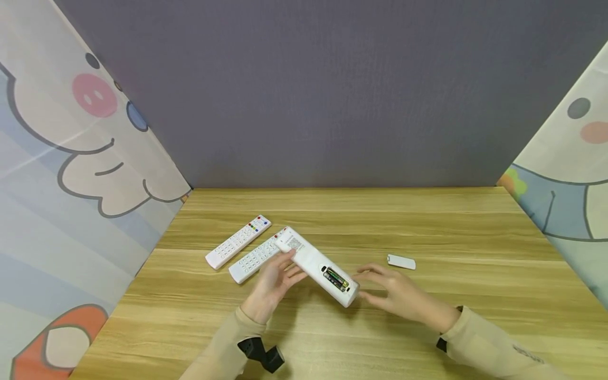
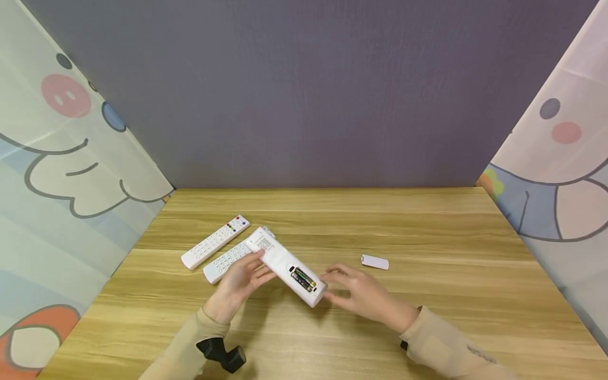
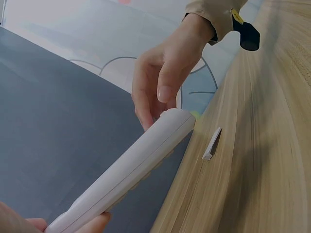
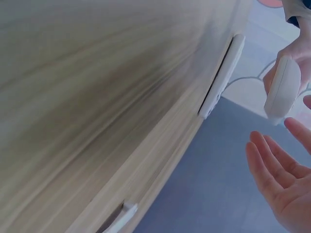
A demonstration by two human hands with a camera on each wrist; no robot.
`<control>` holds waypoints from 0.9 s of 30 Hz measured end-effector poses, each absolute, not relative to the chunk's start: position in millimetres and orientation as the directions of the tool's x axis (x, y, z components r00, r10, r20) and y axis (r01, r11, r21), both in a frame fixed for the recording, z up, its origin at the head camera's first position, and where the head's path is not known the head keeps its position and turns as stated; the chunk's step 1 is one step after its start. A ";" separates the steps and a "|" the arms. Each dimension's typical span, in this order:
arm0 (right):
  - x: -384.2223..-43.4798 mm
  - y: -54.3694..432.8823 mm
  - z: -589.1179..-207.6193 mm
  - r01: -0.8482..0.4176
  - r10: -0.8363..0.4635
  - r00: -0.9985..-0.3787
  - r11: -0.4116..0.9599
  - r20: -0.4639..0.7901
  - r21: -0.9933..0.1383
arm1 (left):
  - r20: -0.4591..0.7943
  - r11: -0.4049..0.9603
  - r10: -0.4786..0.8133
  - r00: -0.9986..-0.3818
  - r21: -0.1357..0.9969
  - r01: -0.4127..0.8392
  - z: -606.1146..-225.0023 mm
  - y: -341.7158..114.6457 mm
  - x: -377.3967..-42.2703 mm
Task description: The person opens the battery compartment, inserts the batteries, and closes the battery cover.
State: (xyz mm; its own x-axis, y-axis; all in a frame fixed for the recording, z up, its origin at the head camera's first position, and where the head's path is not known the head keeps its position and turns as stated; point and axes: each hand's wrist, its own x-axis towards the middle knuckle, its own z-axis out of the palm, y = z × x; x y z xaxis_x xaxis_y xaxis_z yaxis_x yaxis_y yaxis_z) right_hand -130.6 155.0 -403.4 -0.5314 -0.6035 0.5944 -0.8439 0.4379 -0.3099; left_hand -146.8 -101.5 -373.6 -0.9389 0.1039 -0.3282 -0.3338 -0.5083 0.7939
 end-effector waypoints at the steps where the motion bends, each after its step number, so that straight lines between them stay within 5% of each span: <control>1: -131.5 156.9 -403.5 -0.838 -0.599 -0.539 0.450 0.593 -0.308 | -0.328 -0.511 0.104 -0.939 0.792 -0.333 -373.7 -101.9 -146.7; 27: -148.2 200.7 -403.2 -0.625 -0.480 -0.779 0.649 0.403 -0.435 | -0.333 -0.505 0.088 -0.939 0.798 -0.330 -374.9 -106.8 -146.6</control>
State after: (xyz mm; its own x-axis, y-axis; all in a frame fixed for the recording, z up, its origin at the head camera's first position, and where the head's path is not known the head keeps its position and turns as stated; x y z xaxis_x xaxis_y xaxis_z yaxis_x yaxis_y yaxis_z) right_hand -148.2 200.7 -403.2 -0.7792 -0.4797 0.4034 -0.6245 0.6488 -0.4348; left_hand -146.6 -106.8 -374.9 -0.9389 0.0880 -0.3326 -0.3299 -0.5047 0.7977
